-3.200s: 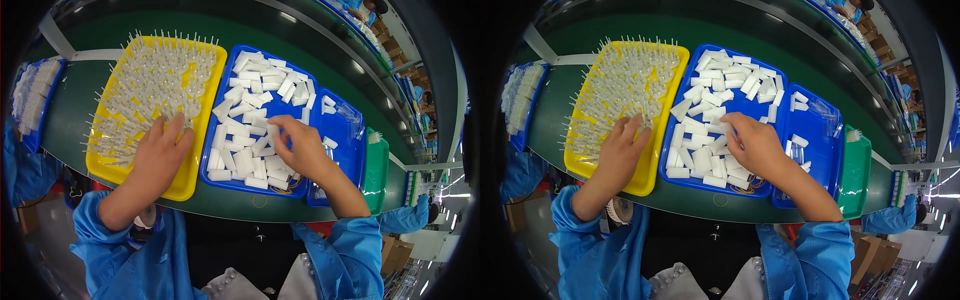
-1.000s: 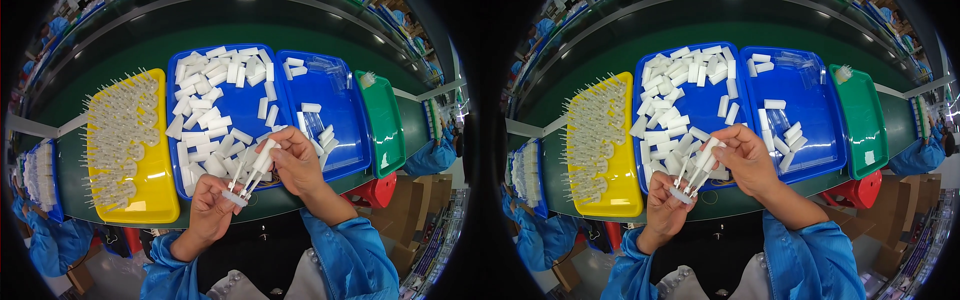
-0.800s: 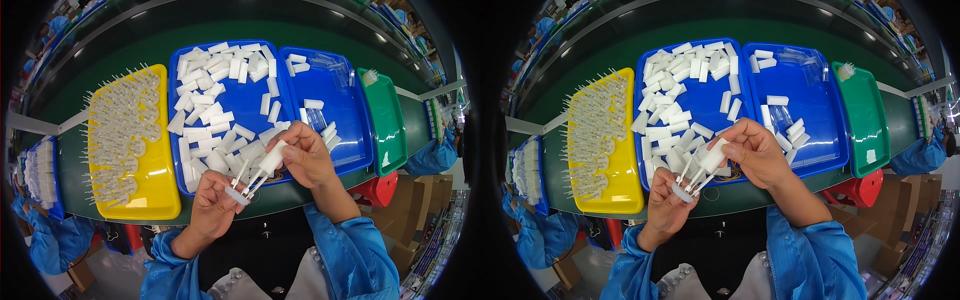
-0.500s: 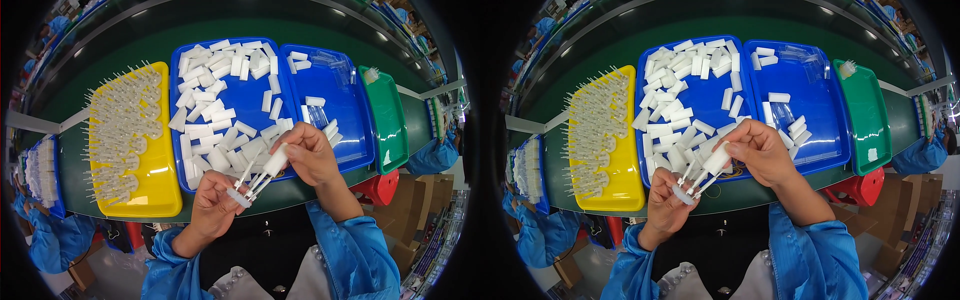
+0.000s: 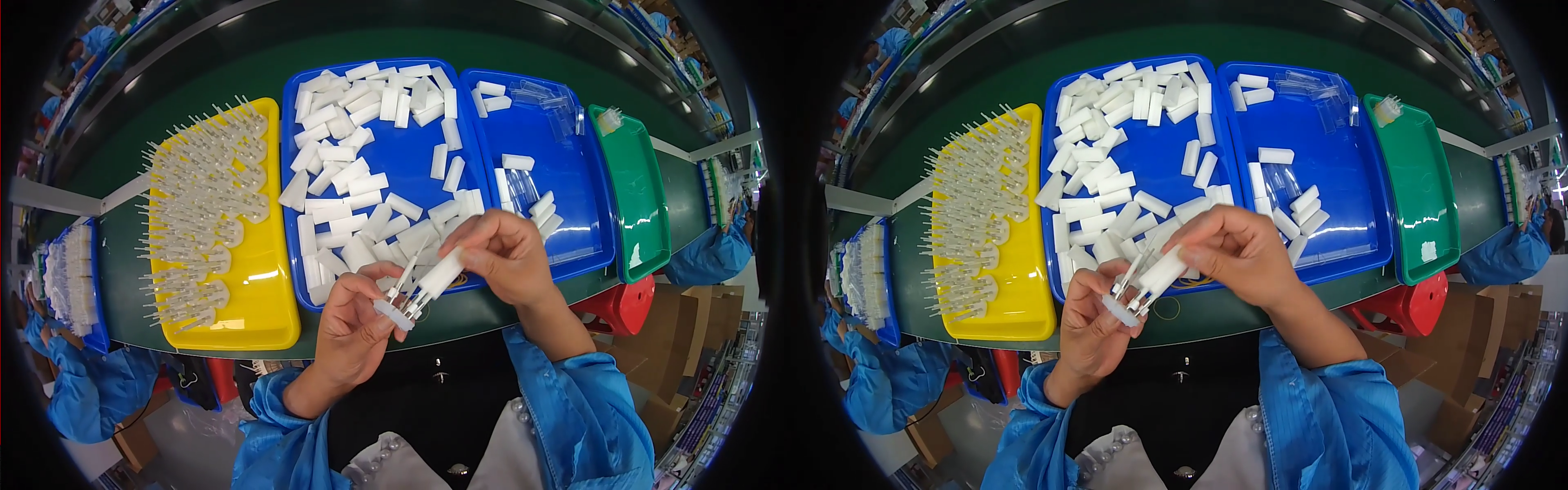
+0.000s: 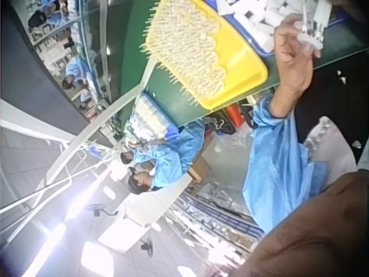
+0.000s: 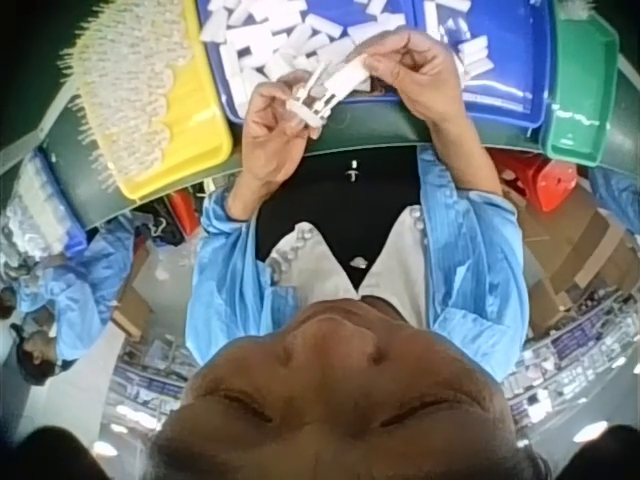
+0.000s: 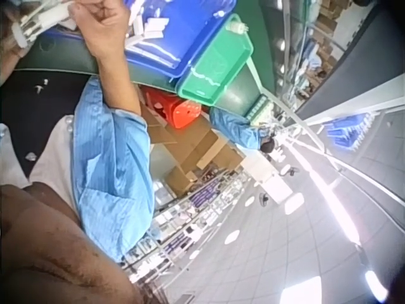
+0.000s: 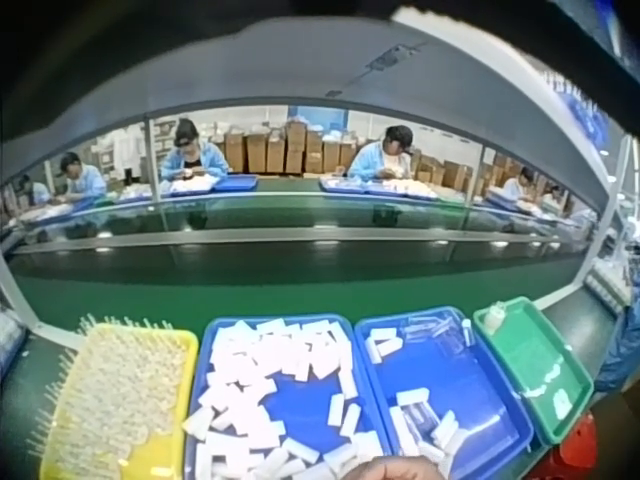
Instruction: The person places an assembled bundle onto a tray, fits white rectangular pieces onto a plastic holder, slides clear plastic casings around them, and secures the assembled unit with a rubber band by hand.
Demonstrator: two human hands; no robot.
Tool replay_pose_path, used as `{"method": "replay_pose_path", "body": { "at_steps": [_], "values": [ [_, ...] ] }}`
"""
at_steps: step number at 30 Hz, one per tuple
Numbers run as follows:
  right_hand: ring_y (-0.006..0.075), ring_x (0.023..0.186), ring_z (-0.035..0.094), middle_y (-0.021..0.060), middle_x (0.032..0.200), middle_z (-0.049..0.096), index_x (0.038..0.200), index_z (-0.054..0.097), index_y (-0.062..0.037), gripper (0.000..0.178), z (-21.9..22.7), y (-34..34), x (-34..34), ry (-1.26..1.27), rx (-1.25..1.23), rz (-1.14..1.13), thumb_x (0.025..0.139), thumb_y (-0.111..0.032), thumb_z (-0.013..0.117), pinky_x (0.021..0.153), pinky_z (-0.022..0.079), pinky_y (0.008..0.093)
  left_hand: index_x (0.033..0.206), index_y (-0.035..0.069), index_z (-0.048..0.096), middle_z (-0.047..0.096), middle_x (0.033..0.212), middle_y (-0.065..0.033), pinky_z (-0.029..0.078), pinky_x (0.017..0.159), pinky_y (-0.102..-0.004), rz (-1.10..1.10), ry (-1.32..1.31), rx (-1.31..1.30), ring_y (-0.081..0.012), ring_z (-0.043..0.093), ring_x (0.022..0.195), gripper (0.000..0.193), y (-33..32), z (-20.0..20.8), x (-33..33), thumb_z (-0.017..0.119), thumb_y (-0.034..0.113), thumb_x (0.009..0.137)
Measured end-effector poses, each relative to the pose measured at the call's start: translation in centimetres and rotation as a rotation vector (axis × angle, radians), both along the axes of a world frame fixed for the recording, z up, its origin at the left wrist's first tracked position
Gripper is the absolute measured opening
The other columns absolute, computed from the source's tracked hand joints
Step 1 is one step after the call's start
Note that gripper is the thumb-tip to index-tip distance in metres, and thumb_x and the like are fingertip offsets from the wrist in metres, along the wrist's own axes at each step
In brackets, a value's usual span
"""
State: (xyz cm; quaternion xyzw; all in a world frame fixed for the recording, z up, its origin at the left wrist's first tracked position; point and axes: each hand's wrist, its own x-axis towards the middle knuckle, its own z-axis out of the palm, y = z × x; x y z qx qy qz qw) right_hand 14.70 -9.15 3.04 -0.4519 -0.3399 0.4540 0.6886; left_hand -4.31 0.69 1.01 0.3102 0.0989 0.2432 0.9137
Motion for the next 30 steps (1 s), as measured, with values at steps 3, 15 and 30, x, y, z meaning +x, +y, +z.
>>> {"method": "replay_pose_path", "body": {
  "at_steps": [3, 15, 30],
  "values": [
    [0.0199, 0.089, 0.063, 0.0172, 0.094, 0.064, 0.089, 0.059, 0.0027, 0.008, 0.6, 0.2, -0.6, -0.002, 0.028, 0.036, 0.082, 0.002, 0.062, 0.076, 0.052, 0.0272, 0.102, 0.010, 0.044, 0.040, 0.122, -0.0154, 0.051, 0.067, -0.0295, 0.033, 0.010, 0.005, -0.0227, 0.055, 0.097, 0.028, -0.2, -0.2, 0.3, 0.062, 0.003, 0.081],
    [0.0225, 0.084, 0.062, 0.0191, 0.090, 0.065, 0.082, 0.062, -0.0017, 0.008, 0.2, 0.3, -2.5, -0.071, 0.023, -0.003, 0.076, 0.003, 0.066, 0.075, 0.048, 0.0330, 0.104, 0.007, 0.048, 0.039, 0.119, -0.0127, 0.054, 0.078, -0.0309, -0.024, -0.055, -0.105, -0.0215, 0.054, 0.103, 0.027, -0.2, 0.1, 0.1, 0.062, 0.001, 0.082],
    [0.0262, 0.070, 0.063, 0.0122, 0.081, 0.064, 0.085, 0.061, -0.0026, 0.016, 1.0, 8.3, 1.8, -1.471, -0.404, 0.178, 0.071, -0.007, 0.069, 0.064, 0.049, 0.0346, 0.091, 0.005, 0.058, 0.040, 0.110, -0.0115, 0.049, 0.079, -0.0260, 0.369, 0.112, 0.607, -0.0171, 0.057, 0.088, 0.019, 1.9, 0.1, -3.6, 0.067, -0.003, 0.076]
  ]
}}
